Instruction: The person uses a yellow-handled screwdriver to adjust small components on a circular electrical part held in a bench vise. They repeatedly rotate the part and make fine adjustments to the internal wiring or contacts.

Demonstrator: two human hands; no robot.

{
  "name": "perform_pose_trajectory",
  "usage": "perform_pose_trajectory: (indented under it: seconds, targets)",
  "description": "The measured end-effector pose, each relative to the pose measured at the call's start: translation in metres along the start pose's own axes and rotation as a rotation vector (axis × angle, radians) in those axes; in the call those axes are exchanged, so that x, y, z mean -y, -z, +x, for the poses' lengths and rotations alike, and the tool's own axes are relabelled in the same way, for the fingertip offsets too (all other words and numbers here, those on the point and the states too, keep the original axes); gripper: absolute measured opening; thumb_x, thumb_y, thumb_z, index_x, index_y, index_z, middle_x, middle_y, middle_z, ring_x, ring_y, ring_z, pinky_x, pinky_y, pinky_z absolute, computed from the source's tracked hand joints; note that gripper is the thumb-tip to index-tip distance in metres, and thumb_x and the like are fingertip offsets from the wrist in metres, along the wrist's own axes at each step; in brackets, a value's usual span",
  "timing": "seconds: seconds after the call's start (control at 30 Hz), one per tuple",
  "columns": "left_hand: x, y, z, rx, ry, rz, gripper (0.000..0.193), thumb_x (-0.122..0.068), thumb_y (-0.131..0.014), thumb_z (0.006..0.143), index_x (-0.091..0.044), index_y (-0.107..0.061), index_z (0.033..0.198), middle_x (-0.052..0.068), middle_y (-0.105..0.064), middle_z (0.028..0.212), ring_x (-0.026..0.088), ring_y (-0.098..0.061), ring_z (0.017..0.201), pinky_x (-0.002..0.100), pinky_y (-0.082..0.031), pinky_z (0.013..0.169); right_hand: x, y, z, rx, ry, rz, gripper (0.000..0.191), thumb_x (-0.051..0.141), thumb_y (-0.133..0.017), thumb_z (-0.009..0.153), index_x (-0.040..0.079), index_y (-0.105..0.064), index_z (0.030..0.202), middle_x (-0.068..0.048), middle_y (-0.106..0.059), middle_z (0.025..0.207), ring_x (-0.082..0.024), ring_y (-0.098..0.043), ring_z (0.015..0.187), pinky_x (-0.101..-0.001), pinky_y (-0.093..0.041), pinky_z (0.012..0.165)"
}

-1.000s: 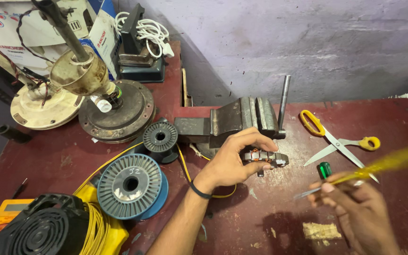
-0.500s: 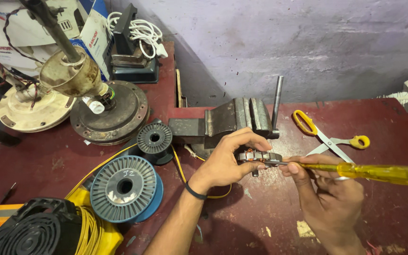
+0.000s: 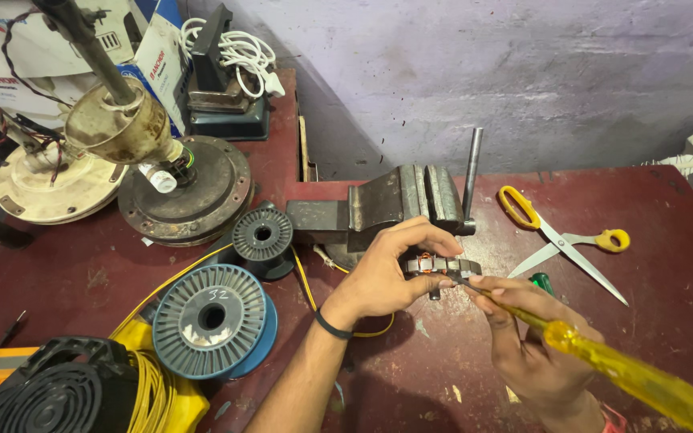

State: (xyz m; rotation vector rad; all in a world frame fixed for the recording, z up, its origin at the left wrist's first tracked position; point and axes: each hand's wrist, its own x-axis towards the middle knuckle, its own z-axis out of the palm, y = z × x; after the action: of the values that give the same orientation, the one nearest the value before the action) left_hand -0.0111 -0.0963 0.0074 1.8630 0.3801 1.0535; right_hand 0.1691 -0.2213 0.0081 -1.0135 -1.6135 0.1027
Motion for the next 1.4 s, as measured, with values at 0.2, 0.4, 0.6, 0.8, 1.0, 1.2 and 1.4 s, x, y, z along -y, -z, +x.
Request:
perform_pose_trajectory:
  seconds: [0.2, 0.4, 0.6, 0.8, 1.0, 1.2, 1.4]
  targets:
    - [0.001, 0.0, 0.0, -0.006, -0.004, 0.011, 0.037, 0.0, -0.084, 0.074, -0.005, -0.07, 0.109, 0.005, -0.07, 0.104, 0.016, -0.071, 0.101, 0.03, -0.056, 0.092, -0.01, -0.005, -0.007, -0.022, 0.036, 0.142, 0.019, -0.005, -0.061, 0.1, -0.004, -0.05, 0.116, -0.026, -0.071, 0.112, -0.025, -0.076, 0.104, -0.0322, -0.067, 0.089]
    - [0.001, 0.0, -0.002, 0.0, 0.007, -0.003, 0.037, 0.001, -0.083, 0.075, -0.005, -0.071, 0.109, 0.005, -0.069, 0.104, 0.016, -0.07, 0.1, 0.03, -0.056, 0.093, 0.001, -0.006, 0.017, 0.024, -0.08, -0.006, 0.016, -0.008, -0.062, 0.097, -0.006, -0.054, 0.11, -0.019, -0.074, 0.102, -0.017, -0.078, 0.093, -0.028, -0.063, 0.079]
    - [0.002, 0.002, -0.001, 0.009, -0.004, -0.002, 0.037, 0.002, -0.081, 0.075, -0.005, -0.071, 0.109, 0.005, -0.069, 0.103, 0.016, -0.07, 0.1, 0.03, -0.056, 0.092, 0.023, -0.004, 0.056, 0.139, -0.199, -0.088, 0.011, -0.008, -0.065, 0.092, -0.005, -0.062, 0.102, -0.011, -0.075, 0.089, -0.014, -0.075, 0.08, -0.0252, -0.06, 0.066]
    - [0.004, 0.001, 0.0, 0.006, -0.009, -0.008, 0.036, 0.001, -0.082, 0.076, -0.005, -0.071, 0.109, 0.005, -0.068, 0.103, 0.015, -0.07, 0.1, 0.03, -0.056, 0.092, 0.032, 0.004, 0.071, 0.293, -0.292, -0.282, 0.011, -0.007, -0.07, 0.084, -0.001, -0.069, 0.092, -0.007, -0.075, 0.076, -0.014, -0.075, 0.065, -0.0271, -0.053, 0.046]
    - [0.003, 0.0, 0.0, 0.007, 0.01, -0.024, 0.036, 0.0, -0.084, 0.075, -0.006, -0.071, 0.108, 0.004, -0.068, 0.102, 0.015, -0.069, 0.098, 0.03, -0.055, 0.091, 0.029, 0.01, 0.041, 0.047, -0.046, -0.085, 0.011, -0.004, -0.064, 0.098, -0.005, -0.058, 0.107, -0.018, -0.075, 0.1, -0.018, -0.078, 0.088, -0.0283, -0.063, 0.076]
    - [0.002, 0.0, -0.001, 0.006, 0.015, -0.011, 0.035, 0.0, -0.084, 0.076, -0.006, -0.071, 0.108, 0.004, -0.068, 0.103, 0.015, -0.069, 0.098, 0.03, -0.056, 0.091, 0.017, 0.009, 0.018, -0.001, -0.065, 0.013, 0.018, -0.001, -0.062, 0.098, -0.008, -0.051, 0.112, -0.026, -0.074, 0.1, -0.022, -0.078, 0.09, -0.0281, -0.063, 0.074]
    - [0.002, 0.0, 0.0, 0.005, 0.01, -0.017, 0.035, 0.001, -0.084, 0.076, -0.005, -0.071, 0.108, 0.004, -0.069, 0.104, 0.015, -0.07, 0.099, 0.03, -0.056, 0.092, 0.015, -0.001, 0.015, -0.024, -0.129, -0.049, 0.017, -0.002, -0.063, 0.097, -0.008, -0.051, 0.108, -0.024, -0.075, 0.096, -0.021, -0.078, 0.086, -0.0254, -0.064, 0.07]
